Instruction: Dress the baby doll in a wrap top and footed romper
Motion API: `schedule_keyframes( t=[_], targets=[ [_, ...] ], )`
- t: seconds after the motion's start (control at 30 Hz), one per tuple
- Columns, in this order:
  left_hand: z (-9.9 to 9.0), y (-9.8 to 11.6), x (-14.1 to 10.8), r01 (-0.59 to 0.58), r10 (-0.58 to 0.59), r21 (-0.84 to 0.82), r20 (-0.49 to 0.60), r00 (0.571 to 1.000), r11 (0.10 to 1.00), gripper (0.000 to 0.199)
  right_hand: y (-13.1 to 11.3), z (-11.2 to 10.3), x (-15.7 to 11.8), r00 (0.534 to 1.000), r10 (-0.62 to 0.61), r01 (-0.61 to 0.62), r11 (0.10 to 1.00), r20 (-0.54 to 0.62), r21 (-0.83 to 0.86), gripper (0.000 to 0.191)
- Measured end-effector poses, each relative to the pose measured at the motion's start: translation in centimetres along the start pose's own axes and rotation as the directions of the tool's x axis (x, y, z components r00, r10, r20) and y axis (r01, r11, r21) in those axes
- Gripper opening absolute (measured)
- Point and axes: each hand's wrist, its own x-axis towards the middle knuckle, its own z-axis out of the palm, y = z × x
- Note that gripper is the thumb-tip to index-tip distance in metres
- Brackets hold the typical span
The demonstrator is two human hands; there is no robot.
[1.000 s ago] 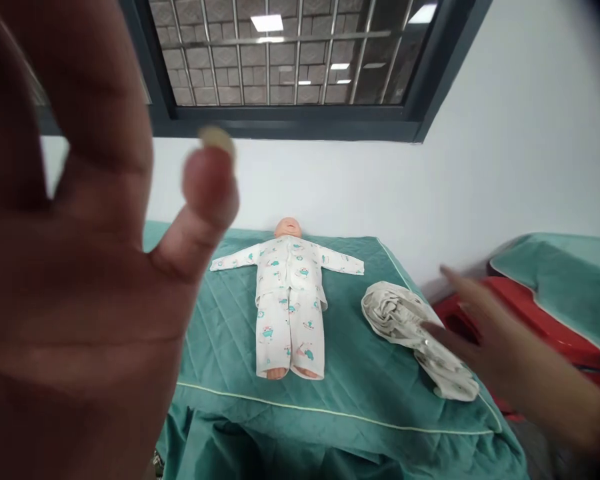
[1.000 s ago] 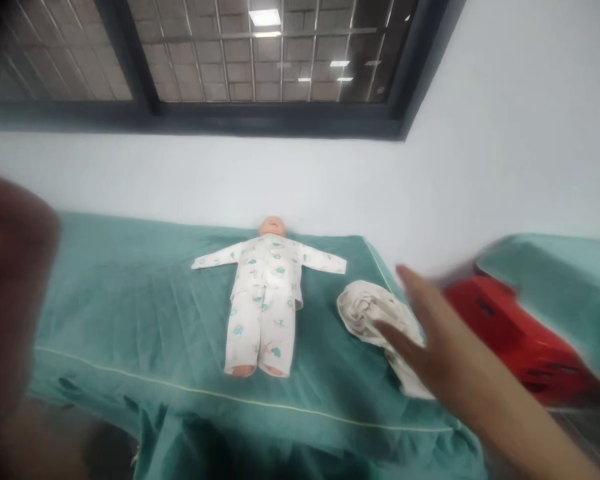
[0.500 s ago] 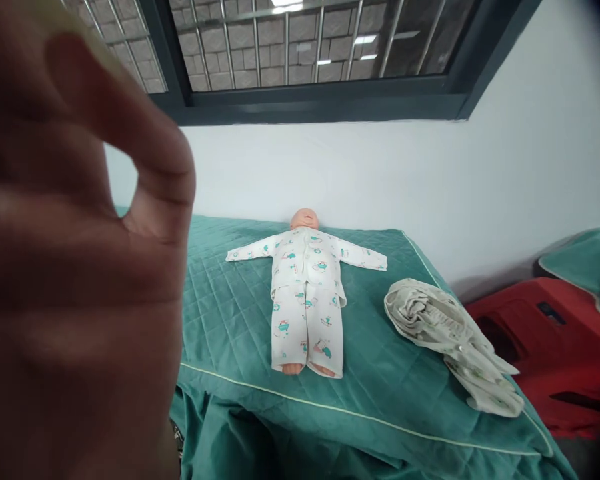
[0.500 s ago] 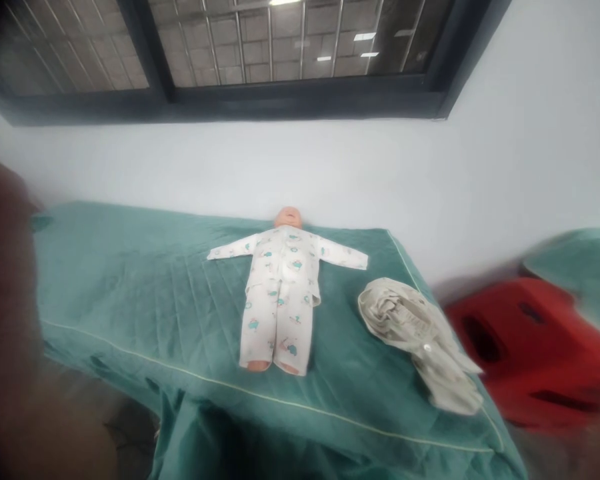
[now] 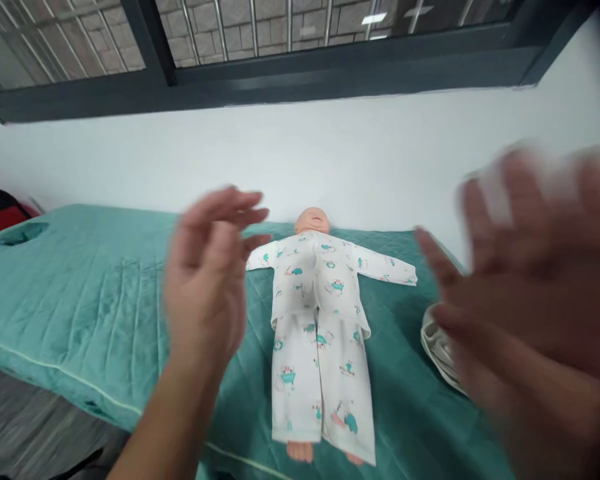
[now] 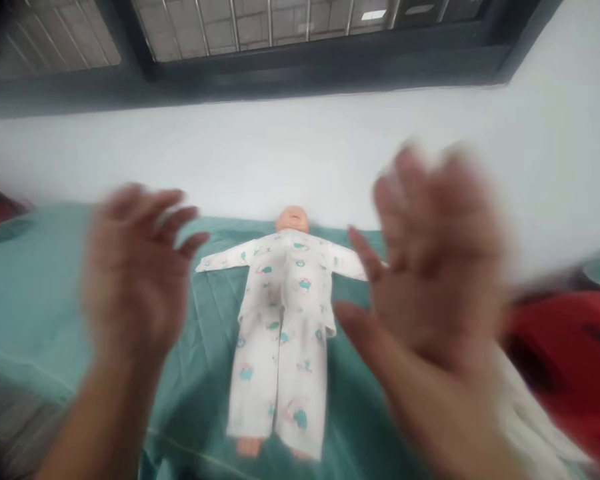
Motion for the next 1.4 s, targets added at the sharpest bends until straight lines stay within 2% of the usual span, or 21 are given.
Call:
schedule_keyframes(
  t=[0.07, 0.1, 0.13, 0.2, 0.27, 0.33, 0.43, 0.7, 1.03, 1.13, 1.27, 1.4],
  targets=[
    [0.9, -5.7, 2.2, 0.048, -0.058, 0.163, 0.054, 0.997, 0.985, 0.019, 3.7, 2.5, 1.8, 0.999, 0.020, -0.016, 0.996, -0.041, 0.087, 0.072],
    [1.4, -8.8, 3.4, 0.066, -0.097, 0.277, 0.100, 0.990, 0.959, 0.021, 6.1, 3.8, 3.0, 0.997, 0.059, -0.056, 0.995, -0.042, 0.079, 0.070],
    [1.9, -11.9, 4.5, 0.053, -0.122, 0.395, 0.151, 0.981, 0.917, 0.020, 8.7, 5.0, 4.3, 0.993, 0.114, -0.114, 0.993, -0.027, 0.024, 0.066],
    [2.6, -17.1, 6.4, -0.047, -0.111, 0.572, 0.237, 0.965, 0.819, 0.019, 13.5, 6.7, 6.6, 0.977, 0.212, -0.212, 0.970, -0.012, -0.114, 0.056],
    [2.9, -20.6, 7.6, -0.089, -0.145, 0.610, 0.323, 0.935, 0.787, 0.020, 16.8, 7.6, 8.2, 0.966, 0.259, -0.255, 0.940, -0.011, -0.228, 0.049],
    [3.0, -22.1, 8.0, -0.092, -0.180, 0.594, 0.383, 0.906, 0.799, 0.022, 18.2, 7.9, 8.6, 0.957, 0.288, -0.277, 0.924, 0.004, -0.263, 0.041],
    [2.8, -22.1, 7.6, -0.086, -0.194, 0.579, 0.404, 0.894, 0.811, 0.023, 18.0, 7.6, 8.0, 0.942, 0.335, -0.318, 0.917, 0.030, -0.239, 0.033],
    [2.9, -21.3, 7.1, 0.031, -0.276, 0.579, 0.341, 0.898, 0.815, 0.023, 17.2, 7.4, 7.6, 0.919, 0.391, -0.369, 0.895, 0.043, -0.250, 0.024],
    [2.7, -21.2, 7.2, 0.030, -0.292, 0.530, 0.417, 0.861, 0.848, 0.042, 16.9, 7.1, 7.6, 0.933, 0.335, -0.297, 0.924, 0.133, -0.240, 0.022],
    [2.7, -21.3, 7.2, 0.039, -0.286, 0.522, 0.403, 0.869, 0.852, 0.041, 17.0, 7.3, 7.3, 0.929, 0.357, -0.332, 0.920, 0.097, -0.208, 0.023],
    [2.6, -21.6, 7.1, 0.079, -0.281, 0.525, 0.317, 0.906, 0.847, 0.034, 17.3, 7.5, 7.1, 0.918, 0.396, -0.388, 0.908, 0.020, -0.155, 0.025],
    [2.5, -21.7, 7.0, 0.102, -0.289, 0.515, 0.299, 0.909, 0.851, 0.033, 17.5, 7.6, 7.1, 0.921, 0.390, -0.386, 0.909, -0.006, -0.156, 0.024]
  ],
)
